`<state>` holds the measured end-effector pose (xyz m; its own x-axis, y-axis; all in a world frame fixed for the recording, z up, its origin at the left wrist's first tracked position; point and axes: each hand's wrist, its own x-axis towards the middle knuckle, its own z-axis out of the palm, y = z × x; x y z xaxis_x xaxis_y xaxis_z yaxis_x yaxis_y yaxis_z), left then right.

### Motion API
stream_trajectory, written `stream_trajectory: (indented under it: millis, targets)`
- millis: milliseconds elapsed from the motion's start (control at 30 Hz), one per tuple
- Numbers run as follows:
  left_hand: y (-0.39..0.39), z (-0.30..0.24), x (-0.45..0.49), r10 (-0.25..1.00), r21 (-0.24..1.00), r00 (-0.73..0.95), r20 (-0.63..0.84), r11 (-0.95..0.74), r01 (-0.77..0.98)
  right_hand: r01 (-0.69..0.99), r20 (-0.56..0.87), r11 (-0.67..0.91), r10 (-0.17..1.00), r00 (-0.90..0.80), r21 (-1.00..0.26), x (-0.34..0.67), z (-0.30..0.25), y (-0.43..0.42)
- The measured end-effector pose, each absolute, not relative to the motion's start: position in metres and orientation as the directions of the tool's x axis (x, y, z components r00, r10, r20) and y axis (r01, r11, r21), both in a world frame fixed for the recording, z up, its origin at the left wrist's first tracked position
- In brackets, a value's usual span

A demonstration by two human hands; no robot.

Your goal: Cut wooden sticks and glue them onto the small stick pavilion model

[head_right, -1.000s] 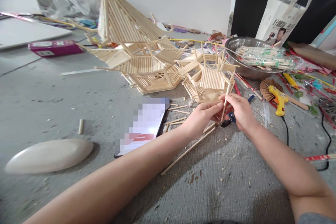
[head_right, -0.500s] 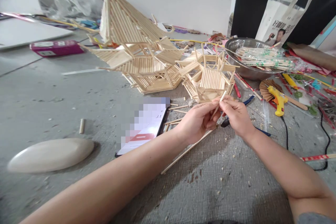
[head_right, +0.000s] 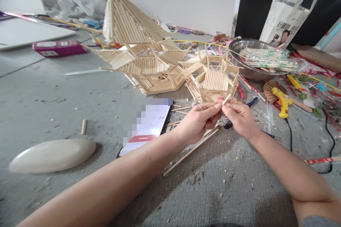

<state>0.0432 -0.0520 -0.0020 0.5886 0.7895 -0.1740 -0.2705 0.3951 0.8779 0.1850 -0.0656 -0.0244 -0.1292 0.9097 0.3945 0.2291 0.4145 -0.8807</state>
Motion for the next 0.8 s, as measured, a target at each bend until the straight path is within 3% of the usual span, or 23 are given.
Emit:
stream_trajectory:
  millis: [233, 367, 467, 567, 700, 800]
  targets:
    - [-0.047, -0.006, 0.042, 0.796, 0.918, 0.590, -0.137, 0.326, -0.227, 0.287, 0.353, 0.391, 0.919, -0.175, -0.875, 0.186, -0.017, -0.065]
    - [-0.046, -0.009, 0.041, 0.797, 0.965, 0.599, -0.079, 0.212, -0.155, 0.500, 0.233, 0.372, 0.919, -0.318, -0.782, 0.198, 0.002, -0.065]
    - [-0.046, -0.009, 0.039, 0.801, 0.992, 0.598, -0.034, 0.101, -0.080, 0.759, 0.012, 0.373, 0.901, -0.435, -0.534, 0.219, 0.022, -0.067]
    - [-0.047, -0.007, 0.037, 0.798, 1.000, 0.603, 0.004, -0.010, 0.007, 0.954, -0.238, 0.236, 0.931, -0.277, -0.187, 0.239, 0.036, -0.069]
    - [-0.049, -0.003, 0.036, 0.774, 0.987, 0.632, 0.046, -0.132, 0.091, 0.972, -0.457, 0.104, 0.890, 0.003, 0.210, 0.248, 0.030, -0.071]
    - [-0.050, -0.001, 0.036, 0.749, 0.974, 0.660, 0.066, -0.192, 0.121, 0.946, -0.546, 0.103, 0.834, 0.087, 0.309, 0.244, 0.014, -0.074]
